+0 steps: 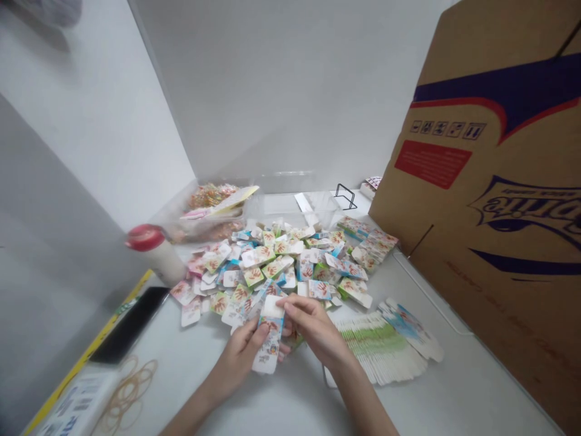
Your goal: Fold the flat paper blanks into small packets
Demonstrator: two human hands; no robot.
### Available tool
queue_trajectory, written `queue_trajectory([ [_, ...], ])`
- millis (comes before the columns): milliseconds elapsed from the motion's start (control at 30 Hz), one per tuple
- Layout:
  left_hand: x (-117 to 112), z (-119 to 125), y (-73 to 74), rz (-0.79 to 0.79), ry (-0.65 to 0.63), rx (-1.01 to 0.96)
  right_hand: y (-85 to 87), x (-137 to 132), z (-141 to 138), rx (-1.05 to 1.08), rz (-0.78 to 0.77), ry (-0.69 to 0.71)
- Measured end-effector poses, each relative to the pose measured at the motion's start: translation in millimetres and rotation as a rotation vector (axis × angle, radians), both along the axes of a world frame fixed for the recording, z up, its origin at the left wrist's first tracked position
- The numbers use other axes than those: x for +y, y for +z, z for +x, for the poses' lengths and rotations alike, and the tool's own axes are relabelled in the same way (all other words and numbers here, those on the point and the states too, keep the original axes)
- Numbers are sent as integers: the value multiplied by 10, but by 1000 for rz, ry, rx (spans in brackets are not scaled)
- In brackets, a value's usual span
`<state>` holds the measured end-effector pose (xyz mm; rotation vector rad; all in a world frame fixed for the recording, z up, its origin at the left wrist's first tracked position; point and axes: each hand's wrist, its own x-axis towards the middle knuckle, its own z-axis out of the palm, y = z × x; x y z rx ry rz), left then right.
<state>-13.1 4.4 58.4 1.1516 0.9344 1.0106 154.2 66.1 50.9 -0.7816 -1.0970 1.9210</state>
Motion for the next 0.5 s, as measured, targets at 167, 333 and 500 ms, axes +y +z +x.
queue_trajectory([
  [167,9,21,-44,52,25,-31,96,-21,17,46,-54,65],
  [333,6,11,-115,103,68,-81,124,-13,62,73,-79,168],
  [500,-1,-29,-112,194,69,46,38,11,65,3,33,101],
])
